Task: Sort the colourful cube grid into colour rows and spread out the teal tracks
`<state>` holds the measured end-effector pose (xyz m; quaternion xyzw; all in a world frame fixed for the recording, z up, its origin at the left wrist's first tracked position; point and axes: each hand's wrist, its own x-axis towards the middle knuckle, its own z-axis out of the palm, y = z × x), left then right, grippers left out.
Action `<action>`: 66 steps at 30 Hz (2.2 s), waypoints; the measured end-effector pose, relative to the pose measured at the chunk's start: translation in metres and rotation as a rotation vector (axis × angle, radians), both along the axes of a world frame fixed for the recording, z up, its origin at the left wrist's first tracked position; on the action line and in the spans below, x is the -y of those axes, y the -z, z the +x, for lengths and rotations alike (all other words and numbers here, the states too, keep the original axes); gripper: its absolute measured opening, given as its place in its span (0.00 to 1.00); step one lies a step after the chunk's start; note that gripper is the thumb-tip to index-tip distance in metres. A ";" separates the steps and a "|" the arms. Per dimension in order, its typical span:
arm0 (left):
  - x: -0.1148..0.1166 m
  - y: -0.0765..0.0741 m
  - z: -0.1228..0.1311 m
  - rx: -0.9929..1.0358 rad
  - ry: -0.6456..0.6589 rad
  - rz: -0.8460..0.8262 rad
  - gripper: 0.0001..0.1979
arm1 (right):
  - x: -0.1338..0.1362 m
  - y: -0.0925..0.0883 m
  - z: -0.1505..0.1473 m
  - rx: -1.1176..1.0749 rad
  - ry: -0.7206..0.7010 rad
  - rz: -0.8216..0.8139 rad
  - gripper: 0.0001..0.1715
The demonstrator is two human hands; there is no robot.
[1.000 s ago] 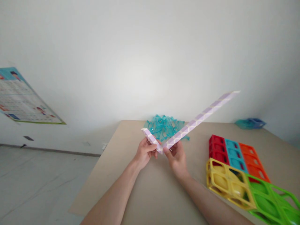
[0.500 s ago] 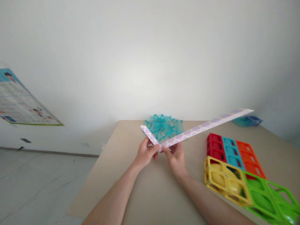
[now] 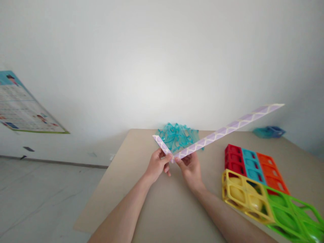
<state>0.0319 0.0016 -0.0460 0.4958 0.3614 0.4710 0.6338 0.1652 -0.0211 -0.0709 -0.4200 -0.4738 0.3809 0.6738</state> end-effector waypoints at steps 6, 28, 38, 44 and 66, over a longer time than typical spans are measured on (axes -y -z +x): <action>-0.002 0.000 -0.002 -0.010 -0.012 -0.029 0.17 | 0.002 -0.006 -0.002 0.003 -0.001 -0.079 0.25; -0.008 0.004 0.003 0.121 -0.084 -0.387 0.10 | 0.009 -0.002 -0.006 0.061 -0.140 0.077 0.14; -0.008 0.001 0.003 0.120 -0.129 -0.398 0.09 | 0.010 0.001 -0.002 0.186 -0.118 0.139 0.14; -0.010 0.003 0.002 0.137 -0.179 -0.437 0.12 | 0.014 -0.004 -0.003 0.179 -0.132 0.216 0.13; -0.014 0.004 0.003 0.325 -0.448 -0.486 0.11 | 0.004 -0.011 -0.005 -0.159 0.007 0.072 0.20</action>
